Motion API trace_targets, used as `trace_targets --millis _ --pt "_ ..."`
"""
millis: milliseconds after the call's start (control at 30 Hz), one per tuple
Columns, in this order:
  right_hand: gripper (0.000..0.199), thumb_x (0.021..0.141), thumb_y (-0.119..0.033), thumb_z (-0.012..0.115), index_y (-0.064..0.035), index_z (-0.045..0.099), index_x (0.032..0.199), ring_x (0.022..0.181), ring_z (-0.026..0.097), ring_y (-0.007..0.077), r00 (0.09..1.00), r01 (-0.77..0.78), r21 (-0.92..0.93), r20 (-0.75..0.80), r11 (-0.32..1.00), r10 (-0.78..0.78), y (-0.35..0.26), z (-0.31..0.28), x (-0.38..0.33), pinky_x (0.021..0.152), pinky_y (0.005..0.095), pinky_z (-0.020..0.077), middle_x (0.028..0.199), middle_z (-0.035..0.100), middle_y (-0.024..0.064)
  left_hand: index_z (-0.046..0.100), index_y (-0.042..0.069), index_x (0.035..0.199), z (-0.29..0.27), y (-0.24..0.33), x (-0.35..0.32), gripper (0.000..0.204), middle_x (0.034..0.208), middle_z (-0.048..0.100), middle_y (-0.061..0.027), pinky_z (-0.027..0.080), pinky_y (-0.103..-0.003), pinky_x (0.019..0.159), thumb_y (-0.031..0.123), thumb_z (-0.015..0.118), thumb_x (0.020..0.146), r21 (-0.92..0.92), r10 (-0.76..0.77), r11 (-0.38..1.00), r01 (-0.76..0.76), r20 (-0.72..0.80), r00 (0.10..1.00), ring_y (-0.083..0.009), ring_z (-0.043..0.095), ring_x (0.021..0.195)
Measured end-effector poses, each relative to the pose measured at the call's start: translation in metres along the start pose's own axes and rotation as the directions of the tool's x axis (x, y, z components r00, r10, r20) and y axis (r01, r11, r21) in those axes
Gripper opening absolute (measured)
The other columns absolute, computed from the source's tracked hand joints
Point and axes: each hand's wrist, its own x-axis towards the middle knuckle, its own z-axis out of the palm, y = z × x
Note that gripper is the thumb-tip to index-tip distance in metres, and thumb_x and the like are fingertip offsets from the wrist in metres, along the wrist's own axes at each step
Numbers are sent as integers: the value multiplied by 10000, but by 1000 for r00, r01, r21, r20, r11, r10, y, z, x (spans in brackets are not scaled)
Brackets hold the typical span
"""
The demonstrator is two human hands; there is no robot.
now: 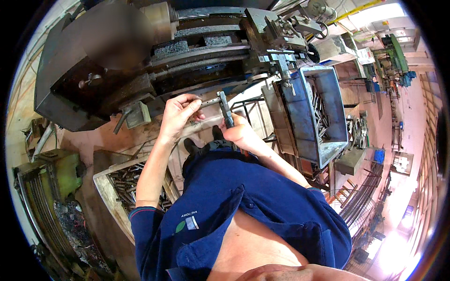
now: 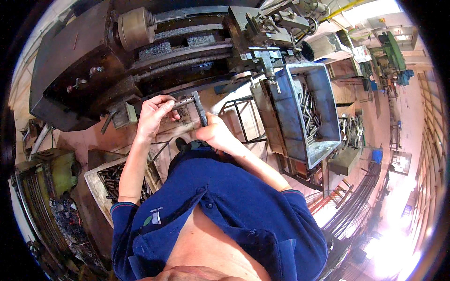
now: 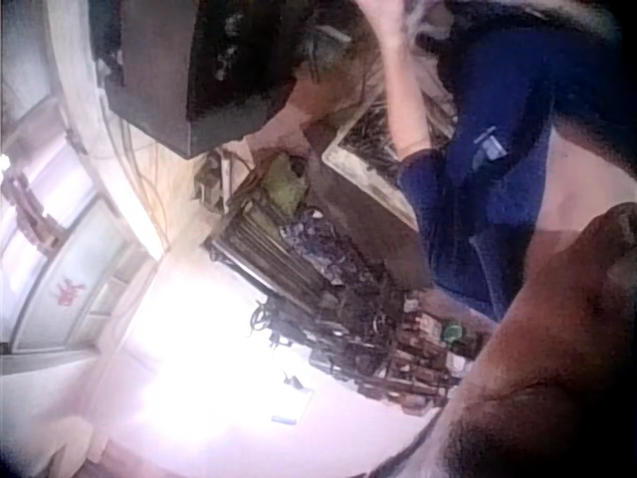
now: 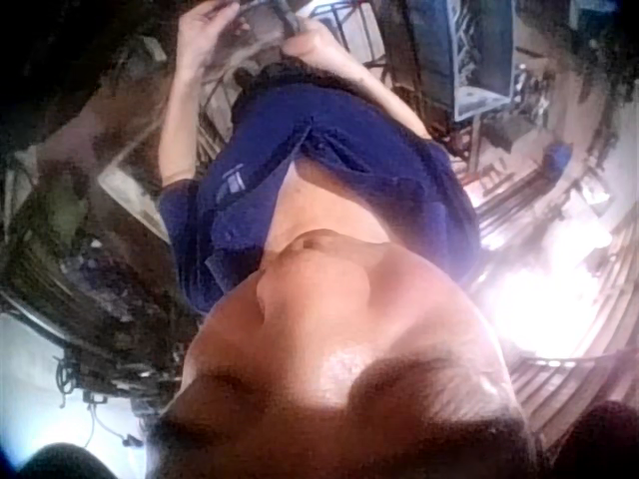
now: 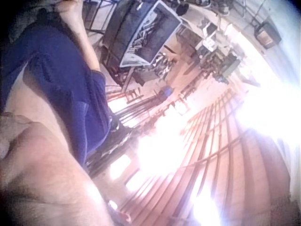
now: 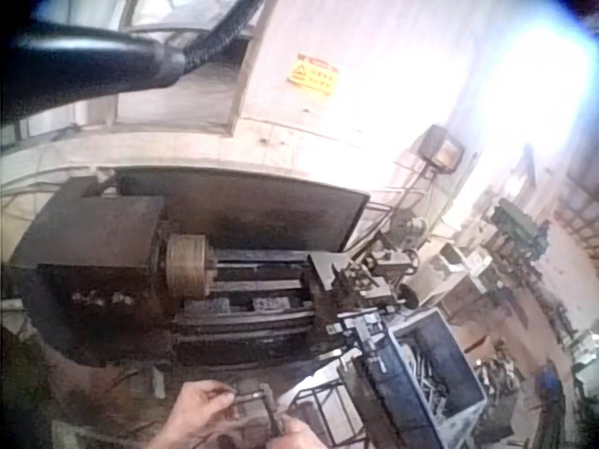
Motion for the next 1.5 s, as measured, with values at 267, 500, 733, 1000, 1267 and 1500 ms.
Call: trace_targets --millis 267,500,733,1000,1267,1500 --pt "212 639 -22 515 -50 484 847 654 418 82 1000 -30 172 10 985 28 16 -34 46 581 220 349 699 452 -11 544 -33 1012 -19 -28 13 210 694 615 -84 466 -224 553 59 558 824 20 14 1000 -11 -185 983 -131 604 610" --pt "151 715 -34 510 -66 492 862 603 455 96 983 181 360 -62 915 -171 -3 -76 130 556 239 380 685 489 -1 352 -43 1262 56 -44 45 591 1146 519 -120 414 -292 888 69 631 753 -28 -123 992 124 25 992 -178 502 1060" --pt "172 645 -66 520 -31 461 803 607 403 118 941 322 104 -140 941 -307 -34 -94 199 542 263 356 658 438 17 384 -22 1219 93 -51 126 590 1075 515 -75 444 -276 832 54 646 696 29 -34 999 33 32 999 -149 525 975" --pt "276 652 -48 532 -20 489 923 606 398 83 968 240 218 -127 946 -216 -57 -117 220 512 228 326 691 439 -4 410 -12 1185 100 -41 177 673 1046 550 -67 415 -295 890 68 676 571 -123 -58 990 64 48 997 -170 538 965" --pt "299 621 -46 556 -10 484 909 645 413 99 970 221 138 -131 966 -203 -73 -110 220 556 242 349 722 452 11 379 -26 1210 90 -33 180 748 1071 535 -85 464 -295 847 167 757 594 -120 -50 991 66 135 990 -169 543 983" --pt "263 609 -118 574 -4 483 828 679 458 143 975 185 132 -148 974 -165 -85 -88 213 585 287 407 716 489 69 387 -22 1198 80 -18 166 767 1032 542 -69 460 -279 835 233 767 583 -146 -51 987 72 144 988 -162 545 955"
